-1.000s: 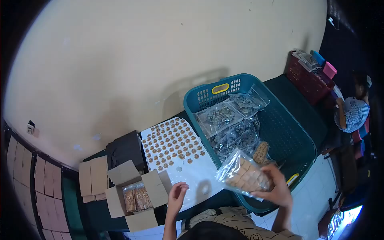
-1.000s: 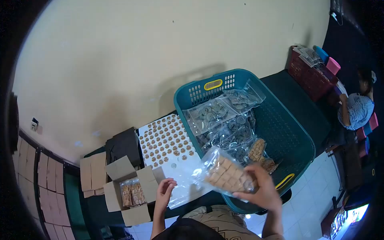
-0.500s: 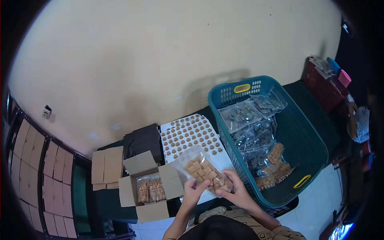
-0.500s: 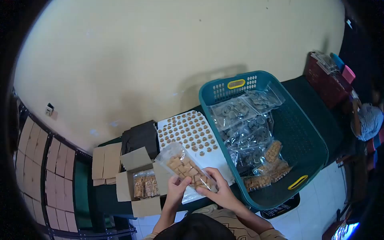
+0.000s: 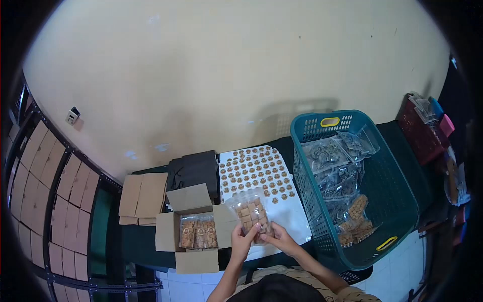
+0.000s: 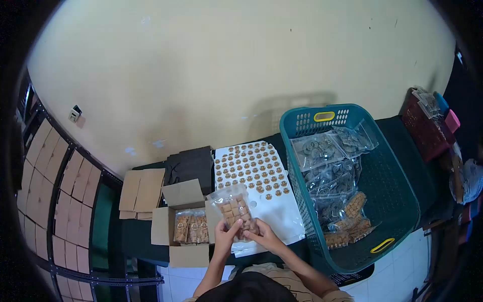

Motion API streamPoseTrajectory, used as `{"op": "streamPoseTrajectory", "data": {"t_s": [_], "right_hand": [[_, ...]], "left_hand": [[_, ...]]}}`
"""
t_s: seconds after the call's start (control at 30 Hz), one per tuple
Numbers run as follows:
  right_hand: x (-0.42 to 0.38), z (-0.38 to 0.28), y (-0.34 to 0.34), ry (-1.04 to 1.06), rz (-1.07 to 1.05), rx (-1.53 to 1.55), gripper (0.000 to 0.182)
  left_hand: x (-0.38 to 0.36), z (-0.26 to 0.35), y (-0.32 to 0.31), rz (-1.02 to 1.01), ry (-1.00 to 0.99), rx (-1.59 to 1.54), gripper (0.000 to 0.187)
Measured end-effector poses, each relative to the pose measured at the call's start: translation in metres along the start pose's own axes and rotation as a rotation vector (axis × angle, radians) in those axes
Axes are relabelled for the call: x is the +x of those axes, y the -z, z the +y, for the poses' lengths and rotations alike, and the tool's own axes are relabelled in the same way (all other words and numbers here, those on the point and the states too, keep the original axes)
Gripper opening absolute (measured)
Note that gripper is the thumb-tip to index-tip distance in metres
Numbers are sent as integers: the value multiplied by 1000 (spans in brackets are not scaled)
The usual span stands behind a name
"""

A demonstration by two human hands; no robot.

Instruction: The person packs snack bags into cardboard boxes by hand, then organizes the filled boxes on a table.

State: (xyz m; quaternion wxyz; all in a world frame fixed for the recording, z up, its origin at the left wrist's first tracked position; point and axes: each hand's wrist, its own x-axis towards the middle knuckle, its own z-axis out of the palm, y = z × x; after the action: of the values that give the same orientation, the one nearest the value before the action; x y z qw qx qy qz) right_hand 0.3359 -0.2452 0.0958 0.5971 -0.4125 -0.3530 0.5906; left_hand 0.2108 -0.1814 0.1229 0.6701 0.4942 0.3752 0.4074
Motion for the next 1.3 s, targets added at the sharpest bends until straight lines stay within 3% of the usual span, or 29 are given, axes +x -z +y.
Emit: {"op": "streamPoseTrajectory", "data": {"t_s": [0.1,0.17,0.3,0.37,0.43,0.57,0.63,0.7,0.77,0.83,0.87,0.93,1.1,1.17,1.3], "right_hand": [[4,-2,4,-101,-117,37,31],[8,4,8,-176,-251,-187,34],[19,20,9,-171,-164,-312,33],[23,13,3,-178,-171,-179,35],[30,14,1,-185,-178,-43,36],[62,17,18,-219,-320,-191,43],[87,40,52,-434,-321,-67,43],[109,78,91,-478,-5,-65,43],[140,159,149,-399,410,-534,40],[148,169,162,-229,628,-982,39],[150,169,157,-228,626,-978,39],[150,169,149,-147,834,-1413,35],[149,179,148,-106,716,-1403,22],[150,182,146,19,782,-1457,16],[156,184,146,-8,864,-1413,20]], "left_hand": [[2,-6,20,-25,154,-58,21],[5,-19,28,7,149,-155,21],[9,-28,38,31,187,-244,25],[12,-29,44,7,187,-107,25],[12,-15,39,35,156,-130,17],[12,-3,46,165,101,-18,20],[12,-12,58,276,-24,77,22],[13,-14,73,316,-48,12,22],[11,-2,84,330,-9,-50,15],[9,9,91,332,-16,-89,15],[8,8,99,326,-13,-84,19],[5,7,109,340,-16,-117,21],[4,0,132,368,-36,-166,29],[4,2,137,385,-30,-197,27],[6,8,142,407,-7,-154,25]]}}
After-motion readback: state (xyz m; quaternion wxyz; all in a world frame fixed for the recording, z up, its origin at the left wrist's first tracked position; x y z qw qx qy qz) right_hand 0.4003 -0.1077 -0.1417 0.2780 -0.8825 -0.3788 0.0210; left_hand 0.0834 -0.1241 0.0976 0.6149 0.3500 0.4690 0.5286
